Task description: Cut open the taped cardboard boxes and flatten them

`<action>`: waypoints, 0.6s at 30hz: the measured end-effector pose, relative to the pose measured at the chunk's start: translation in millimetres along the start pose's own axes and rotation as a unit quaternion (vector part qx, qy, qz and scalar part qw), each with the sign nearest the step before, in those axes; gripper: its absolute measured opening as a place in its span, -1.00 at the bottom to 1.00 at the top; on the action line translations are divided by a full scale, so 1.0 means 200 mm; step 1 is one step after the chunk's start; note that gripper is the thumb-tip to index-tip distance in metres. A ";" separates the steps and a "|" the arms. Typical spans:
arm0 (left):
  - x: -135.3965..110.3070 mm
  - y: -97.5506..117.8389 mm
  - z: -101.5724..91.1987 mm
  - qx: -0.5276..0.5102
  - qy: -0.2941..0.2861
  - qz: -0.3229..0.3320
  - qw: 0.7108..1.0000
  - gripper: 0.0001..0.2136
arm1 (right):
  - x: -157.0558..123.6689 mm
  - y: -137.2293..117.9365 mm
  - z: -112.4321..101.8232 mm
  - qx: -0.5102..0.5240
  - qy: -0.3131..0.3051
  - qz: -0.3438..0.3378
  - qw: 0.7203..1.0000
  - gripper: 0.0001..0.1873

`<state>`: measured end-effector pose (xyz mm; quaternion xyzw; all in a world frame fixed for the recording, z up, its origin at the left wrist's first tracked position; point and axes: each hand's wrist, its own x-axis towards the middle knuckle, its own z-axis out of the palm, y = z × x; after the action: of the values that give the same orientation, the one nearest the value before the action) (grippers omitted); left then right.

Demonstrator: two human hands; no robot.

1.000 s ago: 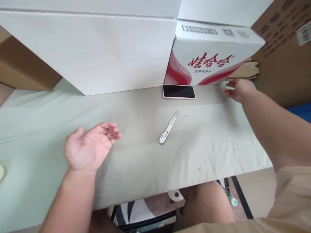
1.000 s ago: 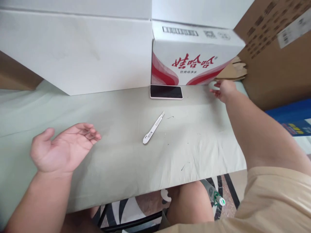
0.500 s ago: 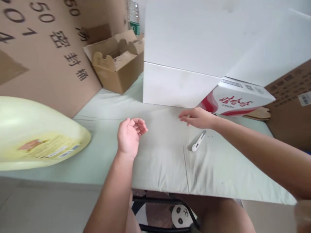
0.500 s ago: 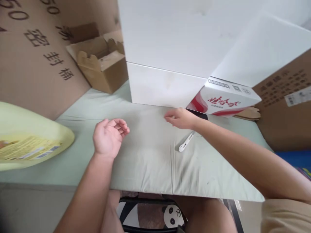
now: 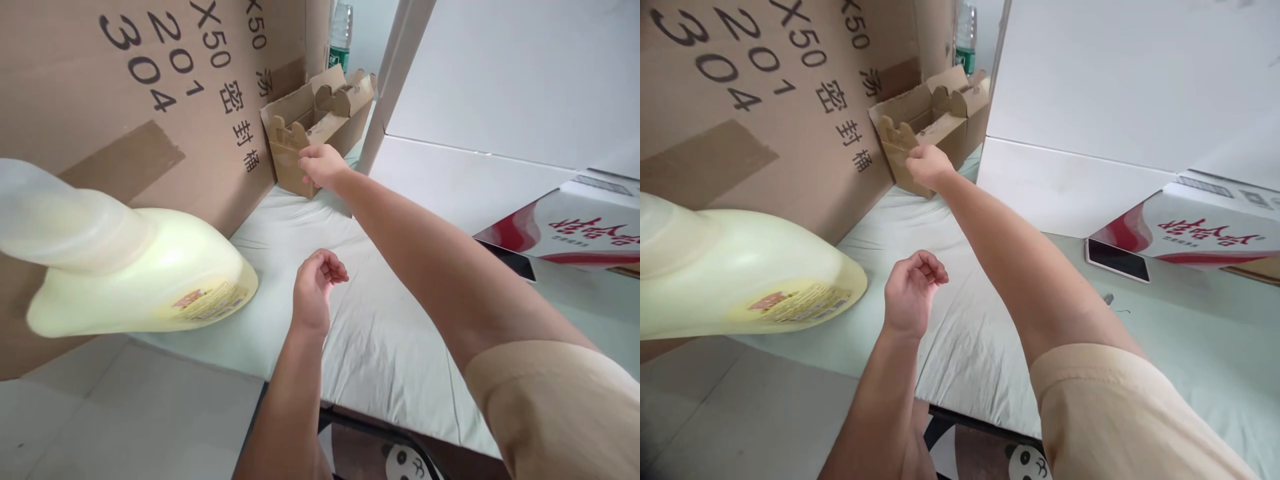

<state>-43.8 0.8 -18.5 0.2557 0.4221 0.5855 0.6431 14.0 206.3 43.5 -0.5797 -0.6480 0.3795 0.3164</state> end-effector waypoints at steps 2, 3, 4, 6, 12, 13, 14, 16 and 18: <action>0.00 -0.02 0.00 0.009 -0.004 0.003 1.000 -0.76 | -0.06 0.00 -0.02 -0.006 -0.007 0.008 1.000 -0.68; 0.00 -0.03 0.00 0.017 0.003 0.020 1.000 -0.76 | -0.10 0.02 -0.03 -0.007 -0.008 0.003 1.000 -0.66; 0.00 -0.04 0.00 0.028 0.022 0.051 0.998 -0.77 | -0.15 0.03 -0.05 -0.011 -0.003 -0.003 1.000 -0.65; 0.00 -0.06 0.00 0.060 0.095 0.152 0.982 -0.80 | -0.30 0.08 -0.10 -0.017 0.017 -0.023 0.999 -0.66; 0.04 -0.06 -0.04 0.067 0.290 0.378 0.877 -0.92 | -1.02 0.35 -0.36 0.019 0.095 -0.090 0.991 -0.95; 0.04 -0.05 -0.03 0.053 0.281 0.378 0.880 -0.89 | -1.16 0.41 -0.41 0.025 0.115 -0.096 0.988 -0.92; 0.04 -0.05 -0.02 0.039 0.256 0.368 0.893 -0.86 | -1.30 0.47 -0.45 0.041 0.126 -0.104 0.986 -0.88; 0.03 -0.06 0.01 0.012 0.162 0.327 0.931 -0.78 | -1.55 0.58 -0.53 0.079 0.161 -0.134 0.975 -0.78; 0.02 -0.07 0.06 0.004 0.041 0.277 0.960 -0.68 | -1.74 0.68 -0.59 0.040 0.197 -0.160 0.967 -0.75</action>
<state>-26.2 3.3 -25.4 0.3412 0.3628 0.7492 0.4367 227.8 -119.4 -1.6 -0.5187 -0.6413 0.2284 0.5172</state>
